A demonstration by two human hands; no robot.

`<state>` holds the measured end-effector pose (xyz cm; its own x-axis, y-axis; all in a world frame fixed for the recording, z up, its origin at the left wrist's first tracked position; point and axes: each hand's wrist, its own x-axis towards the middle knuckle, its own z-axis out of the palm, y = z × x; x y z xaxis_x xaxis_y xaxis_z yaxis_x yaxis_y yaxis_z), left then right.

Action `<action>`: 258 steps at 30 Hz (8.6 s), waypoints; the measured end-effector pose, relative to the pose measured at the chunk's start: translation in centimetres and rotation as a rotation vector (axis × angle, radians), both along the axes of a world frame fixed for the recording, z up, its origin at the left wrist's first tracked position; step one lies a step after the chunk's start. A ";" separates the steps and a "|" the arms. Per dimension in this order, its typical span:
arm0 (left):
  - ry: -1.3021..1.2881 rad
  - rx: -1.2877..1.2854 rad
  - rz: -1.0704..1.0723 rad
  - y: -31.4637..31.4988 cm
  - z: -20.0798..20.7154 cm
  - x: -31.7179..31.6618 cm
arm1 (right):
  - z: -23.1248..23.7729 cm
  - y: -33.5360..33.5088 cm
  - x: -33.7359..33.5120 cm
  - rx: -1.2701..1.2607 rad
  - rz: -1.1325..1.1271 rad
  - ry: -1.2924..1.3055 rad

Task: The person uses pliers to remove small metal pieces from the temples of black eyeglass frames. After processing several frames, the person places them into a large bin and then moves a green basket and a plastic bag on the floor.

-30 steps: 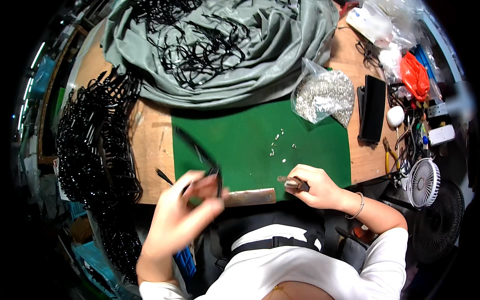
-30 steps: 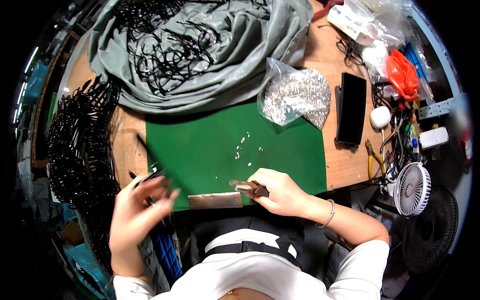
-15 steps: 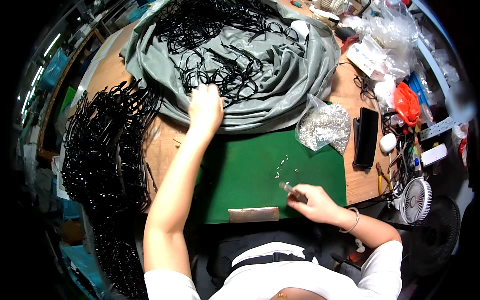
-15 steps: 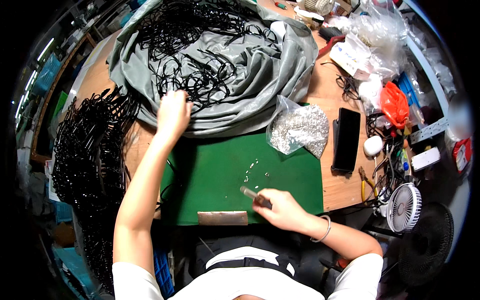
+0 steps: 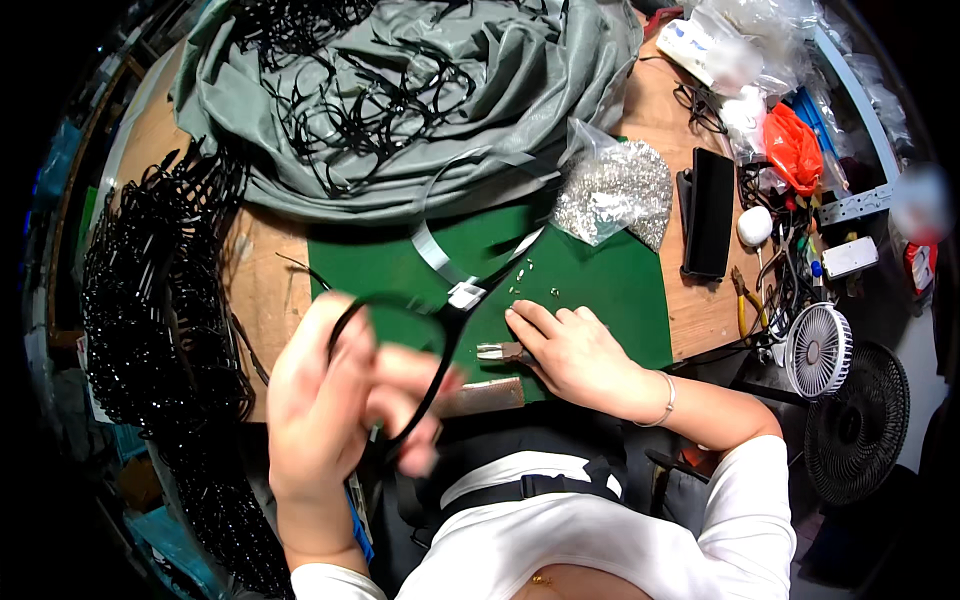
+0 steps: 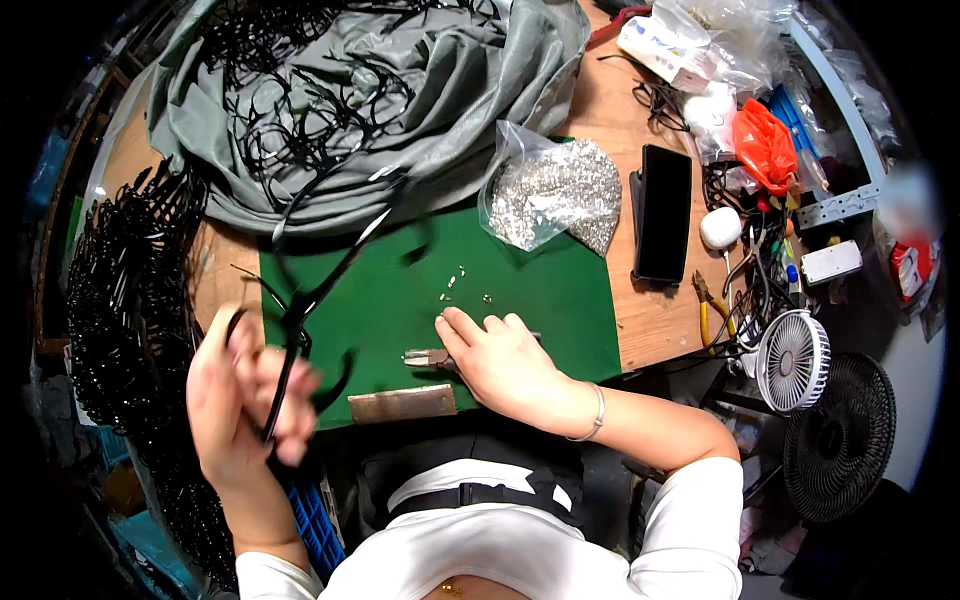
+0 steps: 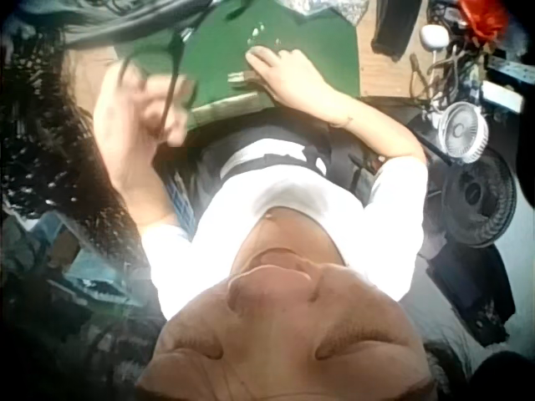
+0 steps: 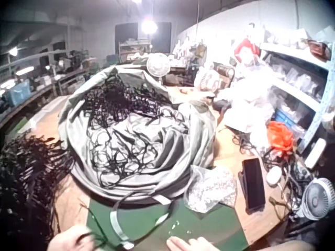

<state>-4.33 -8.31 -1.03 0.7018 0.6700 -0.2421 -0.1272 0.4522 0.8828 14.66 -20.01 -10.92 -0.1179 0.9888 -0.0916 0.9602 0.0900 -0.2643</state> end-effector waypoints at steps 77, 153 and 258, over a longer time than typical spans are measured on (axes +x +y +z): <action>-0.041 0.069 -0.041 -6.3 -5.4 2.0 | 7.8 0.1 1.0 -0.658 0.000 0.645; -0.078 -0.416 -0.193 -7.6 -5.7 -0.5 | 4.7 -0.1 -0.3 -0.649 -0.513 1.550; 0.082 0.571 0.128 -7.3 -7.9 2.8 | 2.4 -1.0 1.0 -0.077 -0.417 0.752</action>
<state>-1.52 -15.57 -8.89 0.6005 0.7887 0.1318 -0.0701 -0.1122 0.9912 15.63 -21.01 -8.53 0.1975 0.9590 -0.2035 0.4787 -0.2755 -0.8337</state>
